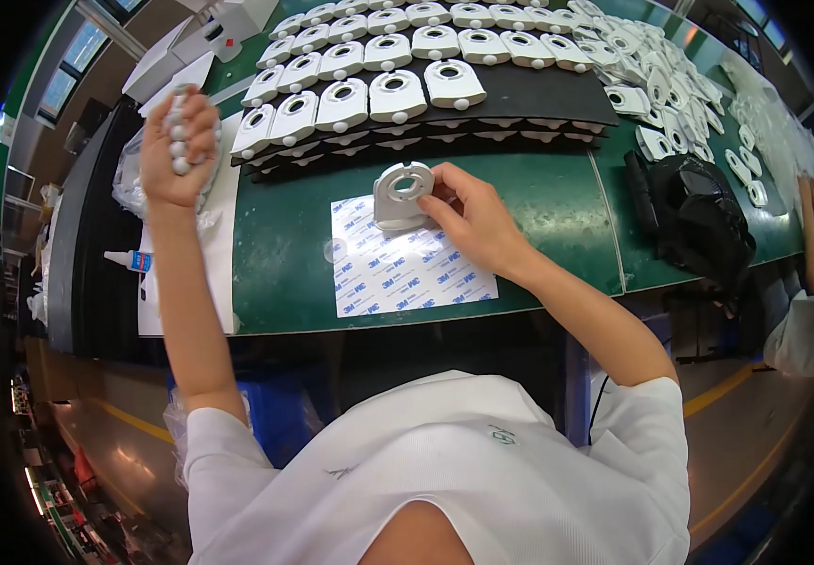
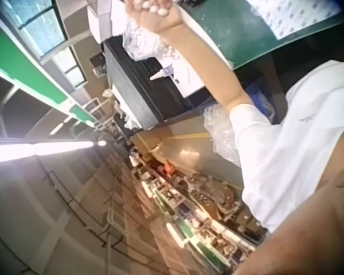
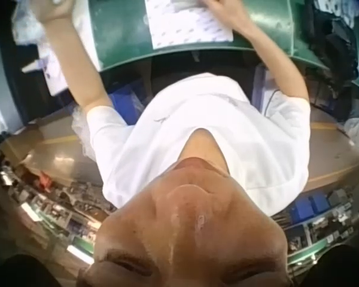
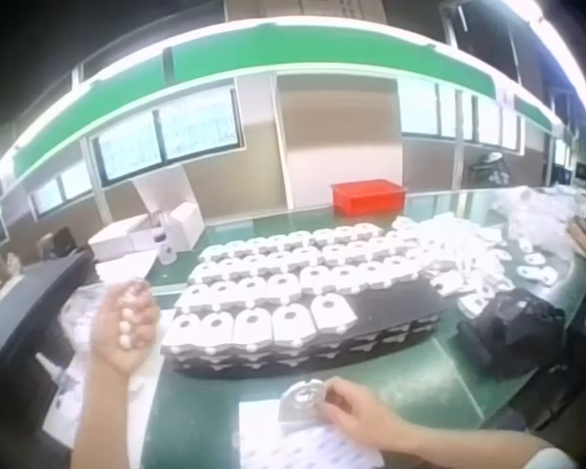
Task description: Assembling small plastic components and placing them into sorted trays on a factory assembly line.
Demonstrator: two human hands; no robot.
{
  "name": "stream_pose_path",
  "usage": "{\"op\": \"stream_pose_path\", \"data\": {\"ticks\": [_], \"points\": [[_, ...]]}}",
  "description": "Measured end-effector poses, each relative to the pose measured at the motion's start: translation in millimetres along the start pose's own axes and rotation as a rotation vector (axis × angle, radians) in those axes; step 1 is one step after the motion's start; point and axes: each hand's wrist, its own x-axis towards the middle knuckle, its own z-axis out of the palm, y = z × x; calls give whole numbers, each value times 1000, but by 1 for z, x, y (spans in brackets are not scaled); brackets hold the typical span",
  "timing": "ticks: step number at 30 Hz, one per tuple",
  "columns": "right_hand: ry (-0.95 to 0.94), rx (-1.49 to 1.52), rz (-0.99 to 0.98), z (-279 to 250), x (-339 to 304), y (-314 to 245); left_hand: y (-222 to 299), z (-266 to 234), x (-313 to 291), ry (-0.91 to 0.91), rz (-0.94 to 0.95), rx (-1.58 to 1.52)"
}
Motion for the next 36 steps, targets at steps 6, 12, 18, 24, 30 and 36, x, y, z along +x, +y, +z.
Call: {"op": "stream_pose_path", "data": {"ticks": [6,12,18,24,30,36], "points": [[25,-104,-29,1,-3,-3,-87,36,-5,-27,-224,-163],[74,-2,-63,0,-4,1,-128,38,-3,28,-274,-106],[40,-286,-176,3,-7,-4,-134,37,-12,69,-224,-48],[71,6,-151,0,-6,3,-140,33,-16,35,-173,5],[145,795,0,-18,-3,-1,-148,46,-18,4,-299,116],[171,856,2,-20,-2,-1,-158,50,-19,13,-348,227]]}}
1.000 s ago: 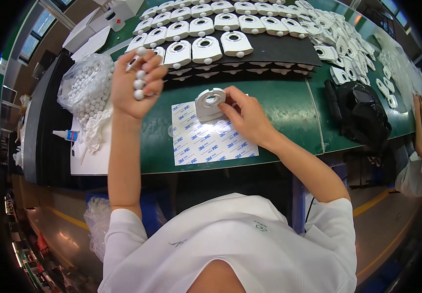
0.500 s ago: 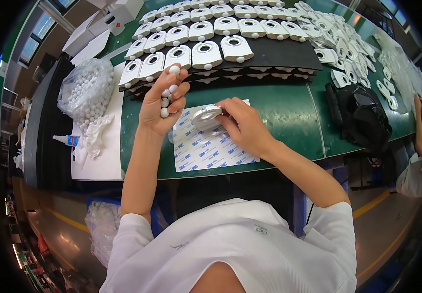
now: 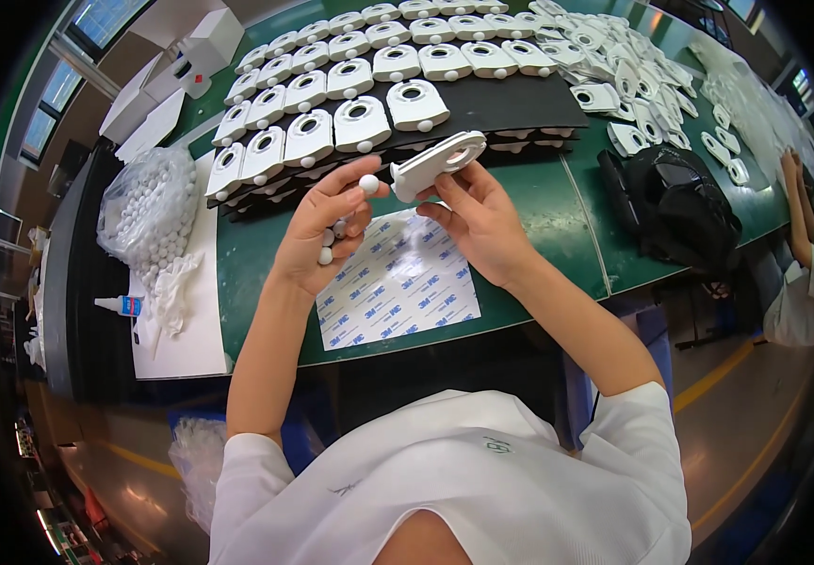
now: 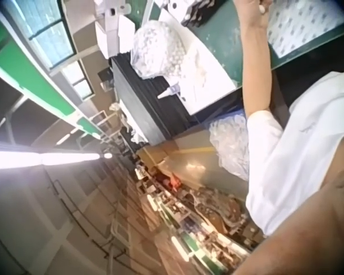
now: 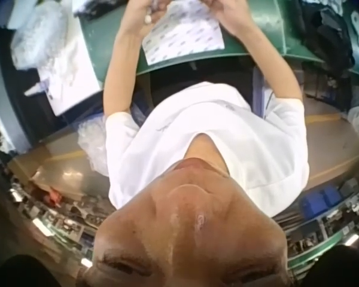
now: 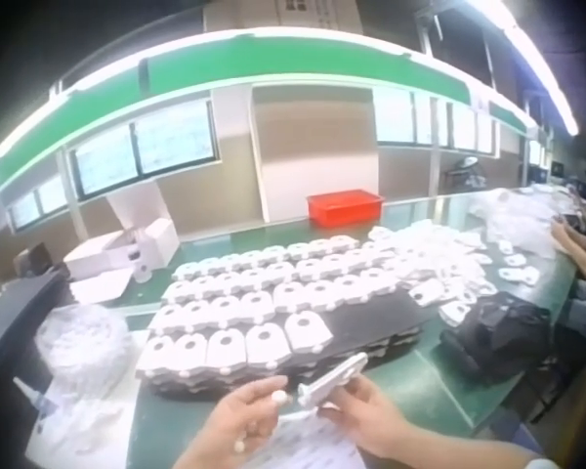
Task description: Assembling small plastic components and placing them into sorted trays on a factory assembly line.
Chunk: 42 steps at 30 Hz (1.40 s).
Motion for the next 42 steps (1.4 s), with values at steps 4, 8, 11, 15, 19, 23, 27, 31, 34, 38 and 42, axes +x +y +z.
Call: {"op": "stream_pose_path", "data": {"ticks": [4,8,11,15,19,23,27,31,34,38,42], "points": [[-2,-8,-14,-1,1,0,-7,2,1,81,-24,178],[9,-17,-12,0,0,0,-7,4,0,129,-10,218],[2,-26,-13,0,0,1,-9,3,1,115,9,222],[7,-44,-8,1,0,1,-9,3,0,111,25,282],[9,-59,-20,1,0,0,-9,5,0,145,153,479],[-21,-100,2,-2,-1,0,-11,5,1,181,336,760],[-68,-223,-74,-3,-2,-4,-11,7,0,148,305,750],[-110,-374,-141,7,-1,-24,-13,2,2,92,276,741],[-51,-532,-207,11,9,-60,-8,4,1,46,143,596],[62,-845,-252,-11,33,-98,-2,0,-2,53,-79,332],[166,-1089,-94,-37,52,-109,1,0,-1,-16,-180,88]]}}
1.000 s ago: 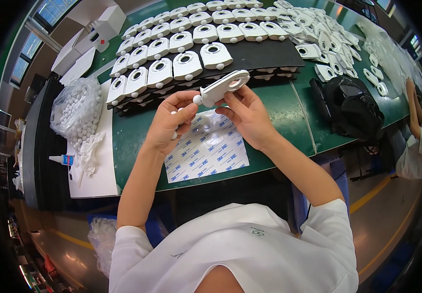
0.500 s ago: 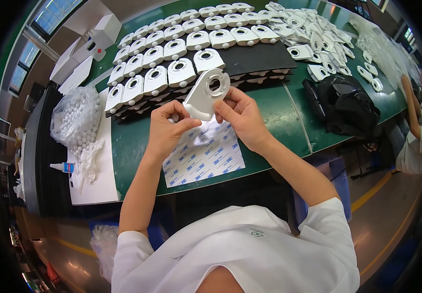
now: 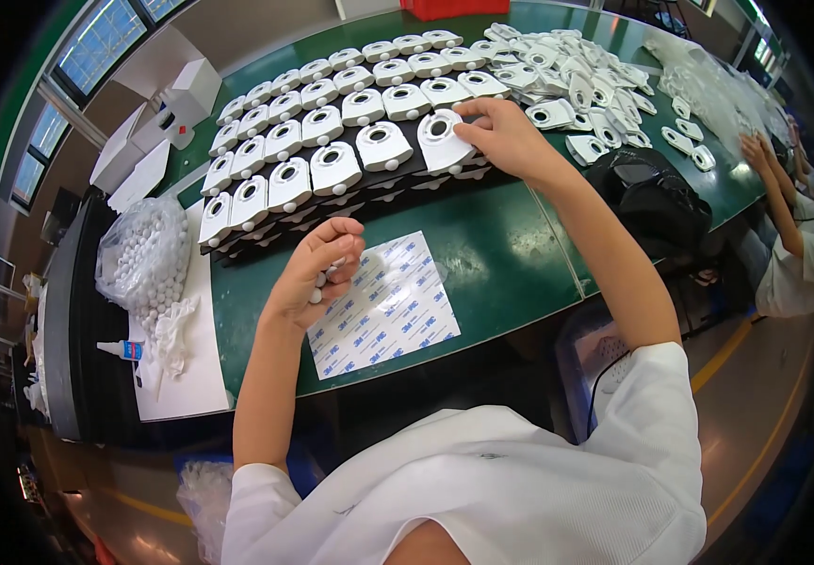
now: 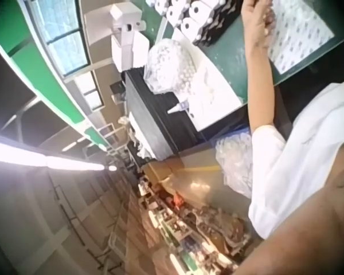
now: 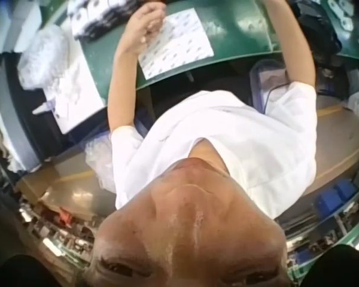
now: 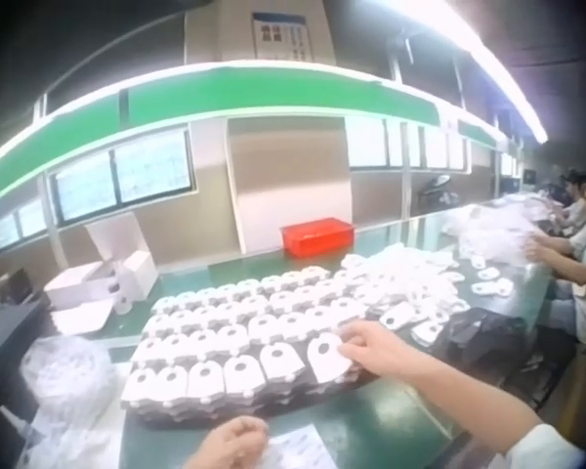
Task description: Assembling small plastic components and placing them into sorted trays on a factory assembly line.
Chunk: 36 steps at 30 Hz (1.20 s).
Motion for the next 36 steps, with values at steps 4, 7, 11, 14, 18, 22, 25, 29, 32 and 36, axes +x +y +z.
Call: {"op": "stream_pose_path", "data": {"ticks": [4,7,11,14,18,22,25,29,32,36], "points": [[-42,-21,94,-3,20,8,0,1,1,-13,1,-19],[-65,-54,89,2,30,7,-3,-5,3,-18,18,-35],[-71,-90,59,3,37,8,-7,-8,6,-14,3,-96],[-74,-140,12,-1,38,14,-6,-5,6,13,-17,-124],[41,-257,-87,-31,41,8,-3,1,4,65,-25,-127],[209,-634,-302,-90,61,32,-1,1,4,59,-28,-138],[252,-934,-252,-124,74,63,-2,-4,3,38,24,-199],[-201,-1179,-75,-139,80,107,-4,-10,6,10,62,-192],[-71,-1042,1,-130,72,110,-2,-9,4,15,59,-189],[-64,-1164,-94,-134,57,100,-2,-7,4,-13,60,-171]]}}
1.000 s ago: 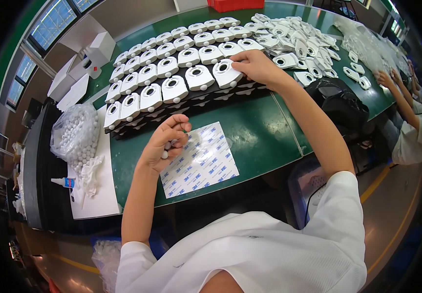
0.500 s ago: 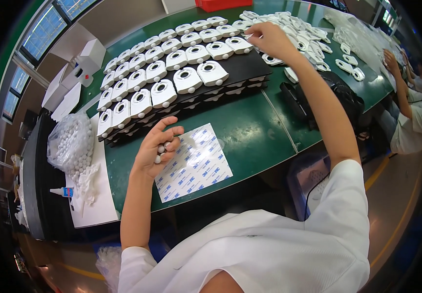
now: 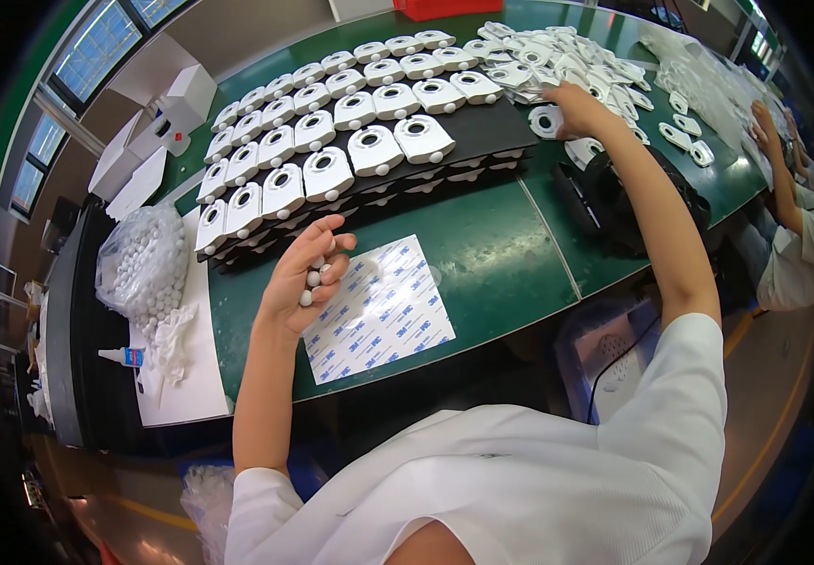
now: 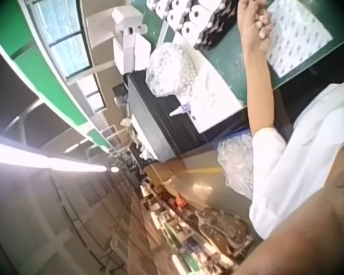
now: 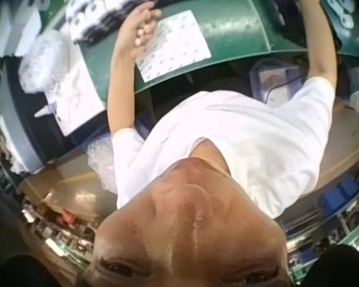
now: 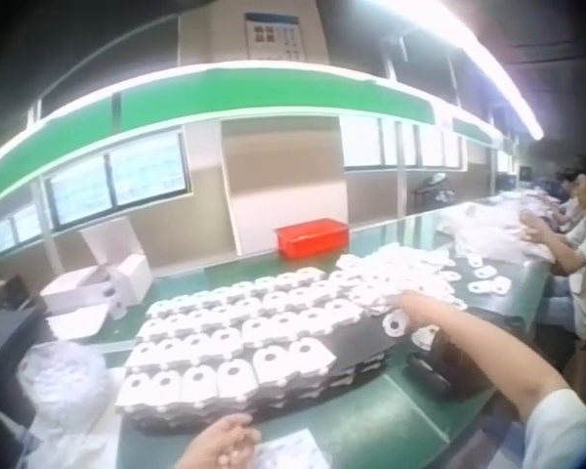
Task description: Assembling small plastic components and placing them into sorted trays on a factory assembly line.
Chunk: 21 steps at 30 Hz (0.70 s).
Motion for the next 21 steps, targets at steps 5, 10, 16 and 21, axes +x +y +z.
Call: {"op": "stream_pose_path", "data": {"ticks": [5,10,16,21], "points": [[75,-12,76,-20,-24,-4,-2,-1,0,28,21,47],[581,279,99,-49,-64,-36,-2,-3,-1,84,25,-2],[535,1238,19,-42,-106,-161,4,2,-3,8,150,-2],[-36,1561,-138,-1,-115,-246,7,-8,1,-20,228,-51]]}}
